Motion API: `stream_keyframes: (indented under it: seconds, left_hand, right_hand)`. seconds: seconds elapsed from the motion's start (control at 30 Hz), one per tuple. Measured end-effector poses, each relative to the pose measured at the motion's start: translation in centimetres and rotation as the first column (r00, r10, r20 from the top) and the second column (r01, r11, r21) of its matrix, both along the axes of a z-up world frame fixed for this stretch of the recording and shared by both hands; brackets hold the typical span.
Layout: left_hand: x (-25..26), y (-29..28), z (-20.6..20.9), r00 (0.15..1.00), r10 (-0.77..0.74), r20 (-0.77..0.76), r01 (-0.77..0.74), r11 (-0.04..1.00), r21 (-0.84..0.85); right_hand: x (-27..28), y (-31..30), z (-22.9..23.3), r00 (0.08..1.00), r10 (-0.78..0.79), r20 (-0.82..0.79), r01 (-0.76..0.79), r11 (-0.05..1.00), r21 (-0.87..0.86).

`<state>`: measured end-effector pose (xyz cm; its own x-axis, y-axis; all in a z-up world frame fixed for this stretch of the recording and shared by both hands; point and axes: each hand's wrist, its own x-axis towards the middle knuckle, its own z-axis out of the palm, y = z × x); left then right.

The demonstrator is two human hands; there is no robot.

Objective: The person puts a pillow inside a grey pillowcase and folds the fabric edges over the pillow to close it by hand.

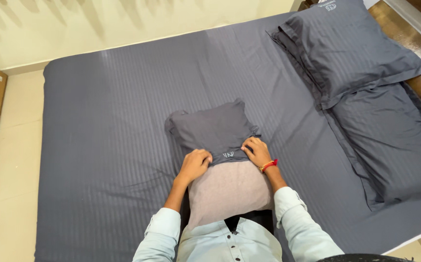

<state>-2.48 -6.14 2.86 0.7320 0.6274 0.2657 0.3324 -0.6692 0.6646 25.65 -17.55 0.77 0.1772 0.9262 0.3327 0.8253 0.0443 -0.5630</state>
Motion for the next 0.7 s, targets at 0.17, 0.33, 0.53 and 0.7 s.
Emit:
stream_keyframes:
  seconds: [0.17, 0.33, 0.53, 0.7]
  left_hand:
    - [3.4, 0.0, 1.8, 0.988, 0.155, -0.013, -0.154, 0.986, 0.068]
    - [8.0, -0.1, 3.8, 0.912, 0.007, -0.41, 0.008, 0.999, 0.037]
    - [11.1, -3.3, 5.5, 0.724, -0.183, -0.665, 0.192, 0.98, -0.061]
    - [13.1, -3.2, 0.4, 0.897, -0.015, -0.441, 0.074, 0.991, 0.116]
  right_hand:
    - [0.4, -0.4, -3.3, 0.995, -0.076, -0.072, 0.058, 0.973, -0.224]
    - [1.9, -3.2, -2.2, 0.926, -0.063, -0.371, 0.007, 0.989, -0.15]
    - [4.3, -4.0, -5.4, 0.878, -0.1, -0.468, 0.075, 0.995, -0.073]
    - [5.7, -3.9, -8.9, 0.891, -0.045, -0.452, 0.019, 0.998, -0.062]
